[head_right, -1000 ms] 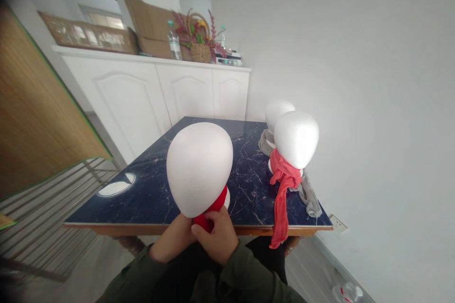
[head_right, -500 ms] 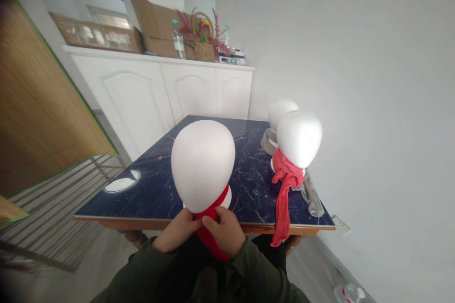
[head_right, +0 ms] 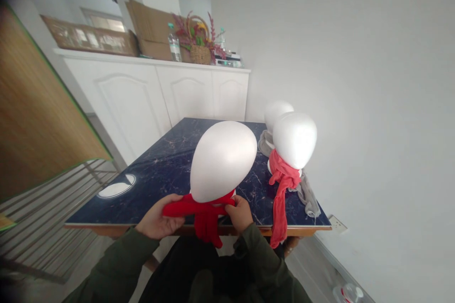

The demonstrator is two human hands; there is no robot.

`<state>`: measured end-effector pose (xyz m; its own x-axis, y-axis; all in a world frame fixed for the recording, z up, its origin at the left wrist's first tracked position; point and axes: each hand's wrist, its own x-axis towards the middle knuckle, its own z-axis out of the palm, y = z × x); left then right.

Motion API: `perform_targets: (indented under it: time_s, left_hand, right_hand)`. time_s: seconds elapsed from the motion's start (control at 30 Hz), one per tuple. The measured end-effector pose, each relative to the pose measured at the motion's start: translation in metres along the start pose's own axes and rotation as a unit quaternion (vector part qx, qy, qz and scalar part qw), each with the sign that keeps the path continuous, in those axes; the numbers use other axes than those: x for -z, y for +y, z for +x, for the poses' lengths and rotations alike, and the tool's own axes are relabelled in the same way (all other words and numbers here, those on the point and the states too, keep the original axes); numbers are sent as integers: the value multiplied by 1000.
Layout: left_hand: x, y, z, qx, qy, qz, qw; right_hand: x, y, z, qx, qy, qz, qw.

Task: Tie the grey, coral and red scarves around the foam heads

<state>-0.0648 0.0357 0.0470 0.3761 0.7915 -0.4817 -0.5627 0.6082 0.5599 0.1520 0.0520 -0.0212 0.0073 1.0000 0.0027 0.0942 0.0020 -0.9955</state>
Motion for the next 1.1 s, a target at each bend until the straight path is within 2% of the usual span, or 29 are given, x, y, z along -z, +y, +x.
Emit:
perform_targets:
  time_s: [0.1,0.2,0.3,0.33,0.4,0.53,0.6,0.7,0.8,0.9,0.97,1.03,1.1]
  left_hand:
    - [10,-4,-8,28,8,-45,999]
    - [15,-22,-15,29,-31,-35,998]
    - [14,-37,-21,-40,-103,-57,992]
    - [13,-39,-23,-68,-105,-70,990]
    - [14,-37,-27,-96,-57,-96,989]
    - [16,-28,-39,-67,83,-142,984]
    - [14,-29,-45,-40,101,-154,982]
    - [5,-44,-47,5,80,-154,985]
    - [-1,-64,-39,28,43,-133,990]
    - [-4,-73,-28,8,19,-147,989]
    - [-6,-75,-24,-2,-3,-162,987]
    - [-11,-76,-23,5,-28,-163,986]
    - [-16,-78,-21,9,-40,-160,986]
  right_hand:
    - [3,-1,3,66,28,-95,993]
    - [3,-6,5,128,36,-209,969]
    - [1,-7,9,153,39,-277,948]
    - [0,-7,10,156,39,-289,944]
    - [-1,-4,11,161,36,-302,939]
    - [-2,2,14,177,39,-324,929]
    - [-3,1,15,176,44,-326,928]
    - [-6,-4,18,162,45,-276,946]
    - [-9,-6,13,108,42,-161,980]
    - [-12,-7,-7,51,14,-23,998]
    - [-13,-8,-29,87,22,2,996]
    - [-14,-12,-53,172,27,-50,983]
    - [-16,-18,-72,247,-7,-125,961]
